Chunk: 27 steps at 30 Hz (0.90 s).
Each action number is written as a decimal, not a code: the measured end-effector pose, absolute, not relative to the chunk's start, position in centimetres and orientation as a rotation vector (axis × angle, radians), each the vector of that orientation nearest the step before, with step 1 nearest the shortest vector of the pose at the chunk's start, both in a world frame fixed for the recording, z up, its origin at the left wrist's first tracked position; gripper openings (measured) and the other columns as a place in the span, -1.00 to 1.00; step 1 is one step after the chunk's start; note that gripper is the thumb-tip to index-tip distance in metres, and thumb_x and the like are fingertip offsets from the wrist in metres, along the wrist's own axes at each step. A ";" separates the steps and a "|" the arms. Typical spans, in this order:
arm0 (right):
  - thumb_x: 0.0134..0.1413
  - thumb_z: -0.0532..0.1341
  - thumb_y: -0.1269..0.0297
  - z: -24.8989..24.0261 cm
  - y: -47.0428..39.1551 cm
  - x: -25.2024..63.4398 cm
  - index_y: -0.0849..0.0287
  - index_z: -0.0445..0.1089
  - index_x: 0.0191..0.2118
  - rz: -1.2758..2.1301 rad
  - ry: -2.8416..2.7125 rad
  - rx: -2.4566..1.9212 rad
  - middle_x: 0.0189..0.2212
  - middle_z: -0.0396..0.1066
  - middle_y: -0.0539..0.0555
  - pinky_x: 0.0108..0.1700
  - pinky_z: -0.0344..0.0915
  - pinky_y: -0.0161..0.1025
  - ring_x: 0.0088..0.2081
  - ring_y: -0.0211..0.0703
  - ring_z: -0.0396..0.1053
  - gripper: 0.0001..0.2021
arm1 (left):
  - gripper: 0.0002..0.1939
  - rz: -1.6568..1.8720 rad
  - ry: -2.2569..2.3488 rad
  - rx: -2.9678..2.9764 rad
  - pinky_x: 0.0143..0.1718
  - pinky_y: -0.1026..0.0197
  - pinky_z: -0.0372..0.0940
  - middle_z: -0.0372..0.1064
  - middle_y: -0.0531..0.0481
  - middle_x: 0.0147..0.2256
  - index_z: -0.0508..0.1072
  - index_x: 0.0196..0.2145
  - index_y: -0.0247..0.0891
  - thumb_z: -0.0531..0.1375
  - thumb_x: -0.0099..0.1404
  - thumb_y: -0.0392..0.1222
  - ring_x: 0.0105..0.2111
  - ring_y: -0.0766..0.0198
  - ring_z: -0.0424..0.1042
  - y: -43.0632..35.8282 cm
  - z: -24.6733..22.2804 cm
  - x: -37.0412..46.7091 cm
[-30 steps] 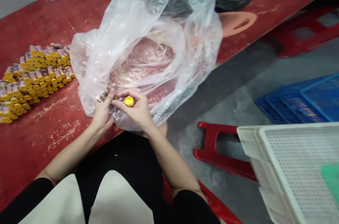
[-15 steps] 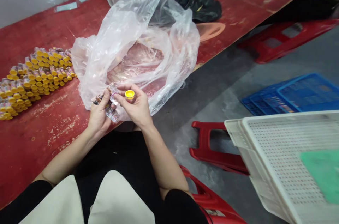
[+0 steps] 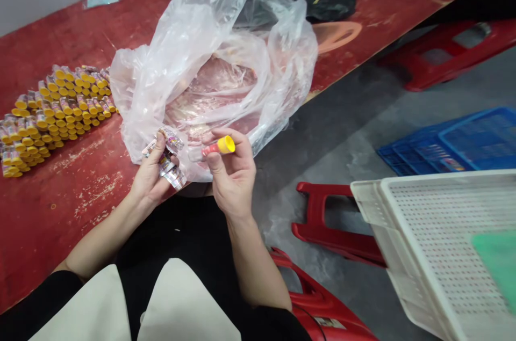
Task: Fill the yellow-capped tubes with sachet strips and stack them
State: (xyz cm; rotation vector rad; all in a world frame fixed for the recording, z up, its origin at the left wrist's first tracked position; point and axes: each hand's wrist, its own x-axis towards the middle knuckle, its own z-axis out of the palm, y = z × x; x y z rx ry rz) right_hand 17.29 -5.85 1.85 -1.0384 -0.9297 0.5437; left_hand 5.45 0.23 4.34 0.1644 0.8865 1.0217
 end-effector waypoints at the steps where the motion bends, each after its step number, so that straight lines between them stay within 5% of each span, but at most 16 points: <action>1: 0.22 0.31 -0.05 1.6 -5.6 17.0 -0.06 0.39 0.03 0.536 -0.935 -1.040 -0.17 0.44 0.03 -0.17 0.49 -0.27 -0.22 -0.20 0.49 -0.65 | -0.69 1.019 0.869 0.162 -0.56 0.38 0.27 0.41 0.14 -0.48 0.46 -0.40 -0.23 0.52 0.10 -0.14 -0.59 0.50 0.30 0.1 4.4 5.6; 8: 0.26 0.33 0.17 0.2 -5.9 15.6 -0.08 0.39 0.15 0.406 -0.867 -1.061 -0.12 0.54 0.04 -0.37 0.49 -0.31 -0.35 -0.25 0.52 -0.63 | -0.61 0.964 0.858 0.178 -0.53 0.40 0.33 0.43 0.15 -0.46 0.44 -0.34 -0.29 0.55 0.04 -0.14 -0.57 0.48 0.39 -1.0 4.8 6.0; 15: 0.26 0.24 0.51 0.2 -8.5 16.4 -0.02 0.49 0.19 0.085 -1.258 -1.162 0.04 0.57 0.12 0.16 0.50 -0.01 0.10 -0.02 0.53 -0.55 | -0.48 1.006 0.919 0.327 -0.45 0.38 0.42 0.49 0.11 -0.40 0.47 -0.26 -0.29 0.59 -0.08 -0.08 -0.51 0.42 0.48 -1.4 5.5 5.4; 22: 0.26 0.21 0.53 1.0 -8.4 16.9 -0.07 0.26 0.38 0.272 -1.434 -1.121 0.23 0.46 0.13 0.18 0.49 0.09 0.18 0.05 0.49 -0.37 | -0.40 1.035 0.852 0.555 -0.53 0.38 0.38 0.52 0.09 -0.36 0.47 -0.15 -0.26 0.57 -0.07 0.04 -0.61 0.49 0.39 -1.2 4.4 4.2; 27: 0.26 0.19 0.55 1.4 -6.9 15.8 -0.09 0.35 0.32 0.240 -1.518 -1.111 0.20 0.50 0.10 0.24 0.40 0.15 0.20 0.05 0.47 -0.41 | -0.37 1.022 0.842 0.680 -0.56 0.37 0.38 0.49 0.13 -0.40 0.49 -0.10 -0.23 0.59 -0.09 -0.02 -0.58 0.42 0.43 -1.4 4.7 2.9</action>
